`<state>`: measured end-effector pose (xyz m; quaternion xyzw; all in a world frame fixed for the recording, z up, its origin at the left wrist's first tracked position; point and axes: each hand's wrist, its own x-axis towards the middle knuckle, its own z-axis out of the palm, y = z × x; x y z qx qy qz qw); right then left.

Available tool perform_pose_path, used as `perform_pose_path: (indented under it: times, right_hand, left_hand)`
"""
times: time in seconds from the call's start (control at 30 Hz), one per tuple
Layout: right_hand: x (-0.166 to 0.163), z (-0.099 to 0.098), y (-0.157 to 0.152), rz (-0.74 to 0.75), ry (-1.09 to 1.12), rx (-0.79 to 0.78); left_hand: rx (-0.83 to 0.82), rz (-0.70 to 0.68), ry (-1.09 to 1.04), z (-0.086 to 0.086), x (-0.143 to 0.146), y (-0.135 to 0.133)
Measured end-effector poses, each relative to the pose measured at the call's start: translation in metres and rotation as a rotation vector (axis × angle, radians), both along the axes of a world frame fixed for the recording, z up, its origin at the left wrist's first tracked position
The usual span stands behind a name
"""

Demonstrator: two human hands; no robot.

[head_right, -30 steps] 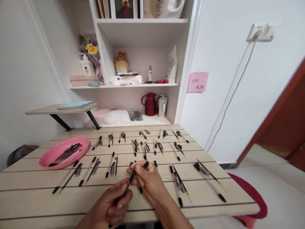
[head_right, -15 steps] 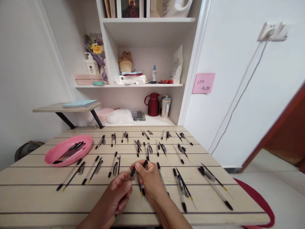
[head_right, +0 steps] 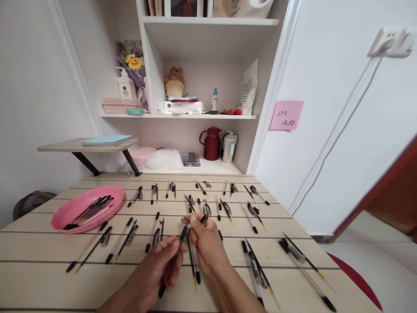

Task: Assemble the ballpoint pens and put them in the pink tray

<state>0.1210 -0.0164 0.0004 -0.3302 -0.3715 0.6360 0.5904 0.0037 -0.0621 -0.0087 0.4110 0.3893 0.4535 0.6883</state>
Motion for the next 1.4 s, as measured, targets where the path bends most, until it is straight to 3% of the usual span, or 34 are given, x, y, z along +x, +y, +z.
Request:
perform_pose_path:
  times: [0.3,0.53,0.7,0.87,0.97,1.07,1.23,1.4]
  right_hand:
    - [0.001,0.008,0.012,0.013,-0.016,-0.020]
    - [0.000,0.014,0.031,-0.069,-0.105,0.025]
    - [0.005,0.047,0.073,-0.180,-0.228,0.130]
    - [-0.003,0.082,0.121,-0.299,-0.526,0.381]
    - [-0.029,0.083,0.134,-0.170,-1.016,0.630]
    - [-0.065,0.067,0.137,0.168,-1.663,0.936]
    - [-0.117,0.029,0.141,0.407,-1.803,1.000]
    - [-0.142,0.008,0.148,0.540,-1.835,1.017]
  left_hand:
    - [-0.085,-0.025,-0.048,0.004,-0.003,0.003]
    - [-0.090,-0.038,-0.033,0.000,-0.012,0.002]
    - [-0.105,0.003,-0.019,0.000,-0.025,-0.002]
    - [-0.107,0.099,0.000,0.001,-0.044,-0.003]
    - [-0.117,0.167,-0.024,-0.003,-0.052,0.000]
    - [-0.141,0.202,-0.071,-0.010,-0.056,0.004]
    - [-0.145,0.153,-0.113,-0.021,-0.059,0.008]
    - [-0.135,0.077,-0.133,-0.027,-0.060,0.009]
